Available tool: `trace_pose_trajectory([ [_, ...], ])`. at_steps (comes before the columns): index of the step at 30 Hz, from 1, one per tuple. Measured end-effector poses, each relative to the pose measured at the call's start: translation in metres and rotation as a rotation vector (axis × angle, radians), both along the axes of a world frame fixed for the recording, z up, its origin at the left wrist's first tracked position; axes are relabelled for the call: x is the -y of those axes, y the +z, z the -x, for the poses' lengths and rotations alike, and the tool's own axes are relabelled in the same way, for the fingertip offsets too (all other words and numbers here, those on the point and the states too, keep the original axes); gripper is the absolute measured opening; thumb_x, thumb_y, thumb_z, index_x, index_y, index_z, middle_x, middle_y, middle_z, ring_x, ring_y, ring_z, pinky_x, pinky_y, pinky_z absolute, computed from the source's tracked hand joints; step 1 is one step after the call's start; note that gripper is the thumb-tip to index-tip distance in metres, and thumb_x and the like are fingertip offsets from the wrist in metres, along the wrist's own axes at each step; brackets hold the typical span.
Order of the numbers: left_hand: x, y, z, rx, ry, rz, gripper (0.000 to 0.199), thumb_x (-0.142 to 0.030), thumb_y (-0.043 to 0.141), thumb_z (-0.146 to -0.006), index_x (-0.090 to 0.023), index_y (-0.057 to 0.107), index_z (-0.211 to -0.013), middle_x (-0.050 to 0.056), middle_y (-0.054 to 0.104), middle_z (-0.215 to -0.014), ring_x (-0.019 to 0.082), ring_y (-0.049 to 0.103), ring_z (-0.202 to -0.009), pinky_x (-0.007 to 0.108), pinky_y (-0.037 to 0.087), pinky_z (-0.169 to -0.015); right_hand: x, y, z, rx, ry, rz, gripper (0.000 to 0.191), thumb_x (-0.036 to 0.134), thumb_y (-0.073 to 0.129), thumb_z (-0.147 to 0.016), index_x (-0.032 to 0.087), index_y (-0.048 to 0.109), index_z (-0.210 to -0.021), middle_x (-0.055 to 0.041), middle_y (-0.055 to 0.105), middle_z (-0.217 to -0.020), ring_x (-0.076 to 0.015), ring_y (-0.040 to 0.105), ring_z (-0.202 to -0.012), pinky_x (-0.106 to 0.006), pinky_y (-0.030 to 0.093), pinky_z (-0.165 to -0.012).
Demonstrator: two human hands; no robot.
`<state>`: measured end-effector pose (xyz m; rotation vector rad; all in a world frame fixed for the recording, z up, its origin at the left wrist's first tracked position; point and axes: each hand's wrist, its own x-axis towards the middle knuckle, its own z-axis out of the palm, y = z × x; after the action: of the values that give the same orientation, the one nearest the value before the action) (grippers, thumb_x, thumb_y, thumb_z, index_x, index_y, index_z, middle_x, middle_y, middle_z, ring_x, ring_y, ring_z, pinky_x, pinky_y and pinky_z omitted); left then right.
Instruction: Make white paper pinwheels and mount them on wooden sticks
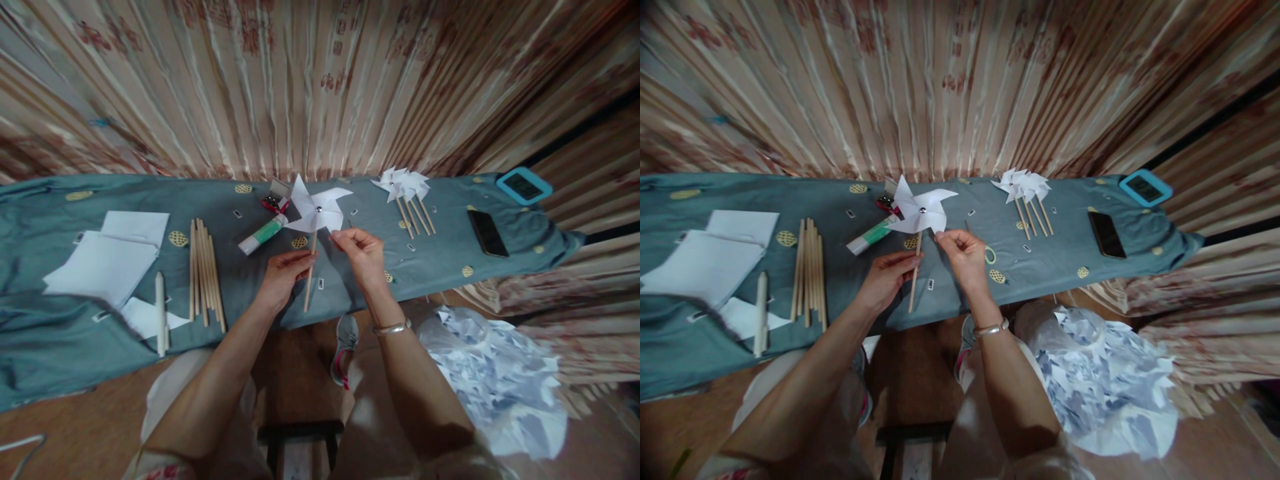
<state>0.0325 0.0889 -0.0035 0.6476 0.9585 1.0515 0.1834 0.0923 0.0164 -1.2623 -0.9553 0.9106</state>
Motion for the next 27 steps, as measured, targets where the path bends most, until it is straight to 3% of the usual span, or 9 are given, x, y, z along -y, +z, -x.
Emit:
trace_pose_trajectory([
  [11, 0.0, 0.0, -0.003, 0.029, 0.014, 0.022, 0.045, -0.04, 0.097, -0.035, -0.017, 0.079, -0.07, 0.003, 0.073, -0.069, 0.009, 0.059, -0.06, 0.023, 0.049, -0.06, 0.003, -0.002, 0.011, 0.073, 0.053, 0.038, 0.038, 0.055, 0.076, -0.064, 0.02, 0.063, -0.058, 0.0035, 0.057, -0.056, -0.0094, 0.042, -0.054, -0.024, 0.036, -0.054],
  [17, 0.001, -0.002, -0.005, 0.057, 0.005, 0.012, 0.042, -0.038, 0.096, -0.038, -0.016, 0.079, -0.07, 0.004, 0.074, -0.07, 0.009, 0.059, -0.059, 0.022, 0.05, -0.061, 0.006, -0.001, 0.012, 0.132, 0.067, 0.033, 0.035, 0.048, 0.076, -0.067, 0.019, 0.061, -0.056, 0.0049, 0.053, -0.052, -0.0081, 0.04, -0.052, -0.024, 0.034, -0.052],
  [27, 0.003, 0.001, -0.012, 0.135, 0.109, -0.02, 0.036, -0.033, 0.095, -0.041, -0.017, 0.078, -0.068, 0.001, 0.07, -0.062, 0.009, 0.059, -0.058, 0.022, 0.049, -0.058, 0.024, -0.009, 0.017, 0.233, 0.049, 0.039, 0.031, 0.048, 0.072, -0.074, 0.018, 0.069, -0.071, 0.0006, 0.065, -0.063, -0.0117, 0.053, -0.059, -0.024, 0.044, -0.058],
])
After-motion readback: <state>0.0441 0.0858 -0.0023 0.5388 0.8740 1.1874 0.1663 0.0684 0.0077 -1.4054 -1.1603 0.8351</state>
